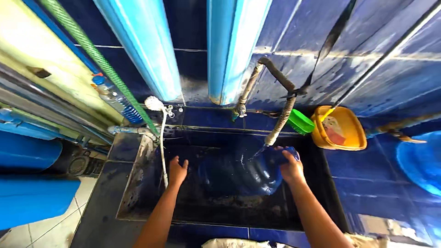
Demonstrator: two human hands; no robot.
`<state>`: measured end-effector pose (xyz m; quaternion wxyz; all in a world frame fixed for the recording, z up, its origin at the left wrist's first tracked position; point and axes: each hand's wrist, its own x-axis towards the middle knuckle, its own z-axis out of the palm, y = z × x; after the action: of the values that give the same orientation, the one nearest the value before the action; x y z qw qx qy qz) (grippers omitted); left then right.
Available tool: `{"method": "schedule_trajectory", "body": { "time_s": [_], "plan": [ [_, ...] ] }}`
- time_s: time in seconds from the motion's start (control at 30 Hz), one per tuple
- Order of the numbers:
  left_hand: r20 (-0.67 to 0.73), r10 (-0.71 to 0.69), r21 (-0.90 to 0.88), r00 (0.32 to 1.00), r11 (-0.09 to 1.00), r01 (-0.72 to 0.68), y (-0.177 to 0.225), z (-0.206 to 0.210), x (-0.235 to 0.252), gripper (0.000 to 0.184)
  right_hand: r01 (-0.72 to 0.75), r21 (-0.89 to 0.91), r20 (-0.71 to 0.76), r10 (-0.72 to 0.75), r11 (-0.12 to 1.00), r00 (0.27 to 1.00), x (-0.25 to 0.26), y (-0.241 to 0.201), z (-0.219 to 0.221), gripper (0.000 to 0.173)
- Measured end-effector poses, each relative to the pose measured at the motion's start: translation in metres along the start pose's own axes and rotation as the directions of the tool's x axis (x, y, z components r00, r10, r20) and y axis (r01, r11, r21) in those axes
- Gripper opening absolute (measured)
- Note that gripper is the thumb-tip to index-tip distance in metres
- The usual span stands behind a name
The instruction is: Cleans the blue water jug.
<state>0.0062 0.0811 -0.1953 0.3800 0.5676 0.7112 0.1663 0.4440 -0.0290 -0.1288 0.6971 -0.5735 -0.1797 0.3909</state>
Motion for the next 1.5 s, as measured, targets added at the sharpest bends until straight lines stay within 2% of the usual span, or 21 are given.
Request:
{"method": "schedule_trajectory", "body": {
  "time_s": [0.03,0.1,0.17,0.23,0.3,0.43,0.53,0.6,0.67,0.73,0.8,0.87,0.97,1.03,1.13,1.2,1.23,1.27,1.33,1.4,1.5],
  "plan": [
    [0.164,-0.073,-0.016,0.984,0.997,0.077,-0.001,0.019,-0.015,0.074,-0.075,-0.033,-0.098,0.071,0.997,0.993,0.008,0.008,-0.02,0.047],
    [0.415,-0.211,-0.052,0.885,0.966,0.254,0.007,0.049,-0.037,0.077,-0.288,-0.112,-0.283,0.247,0.951,0.927,0.014,0.033,-0.055,0.057],
    [0.493,-0.252,-0.148,0.833,0.919,0.365,0.02,0.07,-0.042,0.078,-0.452,-0.088,-0.343,0.399,0.888,0.851,0.009,0.063,-0.076,0.059],
    [0.341,-0.199,-0.276,0.919,0.913,0.3,0.02,0.085,-0.03,0.069,-0.535,-0.016,-0.321,0.502,0.845,0.803,0.002,0.097,-0.08,0.059],
    [0.173,-0.156,-0.298,0.972,0.933,0.203,0.013,0.078,-0.015,0.059,-0.588,0.077,-0.288,0.583,0.805,0.76,-0.006,0.132,-0.068,0.056],
    [-0.046,-0.027,-0.208,0.999,0.978,0.016,0.006,0.013,-0.015,0.041,-0.742,0.142,-0.135,0.755,0.656,0.642,-0.026,0.183,-0.017,0.054],
    [-0.113,0.048,-0.143,0.992,0.988,-0.064,0.022,-0.031,-0.047,0.065,-0.813,0.154,-0.1,0.827,0.562,0.553,-0.041,0.205,0.008,0.049],
    [-0.077,0.15,-0.061,0.986,0.986,-0.155,0.048,-0.039,-0.078,0.079,-0.794,0.134,-0.098,0.806,0.593,0.584,-0.052,0.211,0.003,0.044],
    [-0.004,0.297,-0.015,0.955,0.955,-0.297,0.075,-0.029,-0.109,0.091,-0.776,0.035,-0.055,0.777,0.63,0.627,-0.061,0.184,-0.008,0.046],
    [0.061,0.462,-0.045,0.885,0.887,-0.46,0.104,-0.006,-0.137,0.102,-0.747,-0.088,-0.007,0.75,0.658,0.662,-0.068,0.125,-0.017,0.044],
    [0.086,0.61,-0.057,0.787,0.792,-0.608,0.136,0.027,-0.159,0.108,-0.626,-0.129,0.118,0.639,0.769,0.76,-0.057,0.127,-0.057,0.041],
    [0.118,0.686,0.064,0.718,0.716,-0.695,0.173,0.063,-0.179,0.107,-0.703,-0.076,0.03,0.707,0.707,0.707,-0.037,0.122,-0.087,0.041],
    [0.232,0.745,0.248,0.625,0.576,-0.779,0.225,0.111,-0.205,0.104,-0.853,-0.018,-0.166,0.84,0.521,0.517,-0.009,0.095,-0.118,0.064],
    [0.386,0.756,0.28,0.529,0.45,-0.848,0.247,0.128,-0.218,0.102,-0.861,-0.068,-0.191,0.84,0.504,0.507,0.001,0.077,-0.139,0.076],
    [0.732,0.592,0.203,0.338,0.285,-0.937,0.263,0.109,-0.222,0.095,-0.694,-0.297,-0.095,0.703,0.655,0.705,0.008,-0.001,-0.146,0.069],
    [0.827,0.506,0.118,0.247,0.273,-0.955,0.258,0.08,-0.208,0.083,-0.454,-0.336,0.069,0.502,0.825,0.862,0.009,-0.075,-0.154,0.056],
    [0.812,0.526,0.098,0.254,0.307,-0.947,0.25,0.067,-0.198,0.073,-0.325,-0.307,0.125,0.377,0.895,0.918,0.011,-0.111,-0.162,0.05],
    [0.773,0.558,0.115,0.303,0.345,-0.931,0.245,0.057,-0.189,0.064,-0.218,-0.256,0.141,0.26,0.942,0.955,0.015,-0.143,-0.173,0.047],
    [0.667,0.578,0.265,0.471,0.407,-0.874,0.242,0.054,-0.178,0.069,-0.094,-0.134,0.071,0.104,0.987,0.992,0.036,-0.184,-0.205,0.048],
    [0.529,0.579,0.431,0.62,0.446,-0.784,0.248,0.079,-0.176,0.084,-0.095,0.008,-0.083,0.095,0.995,0.992,0.071,-0.206,-0.235,0.054],
    [0.323,0.612,0.39,0.722,0.609,-0.691,0.27,0.133,-0.19,0.09,-0.131,0.221,-0.274,0.19,0.966,0.943,0.129,-0.224,-0.271,0.066]
  ]
}}
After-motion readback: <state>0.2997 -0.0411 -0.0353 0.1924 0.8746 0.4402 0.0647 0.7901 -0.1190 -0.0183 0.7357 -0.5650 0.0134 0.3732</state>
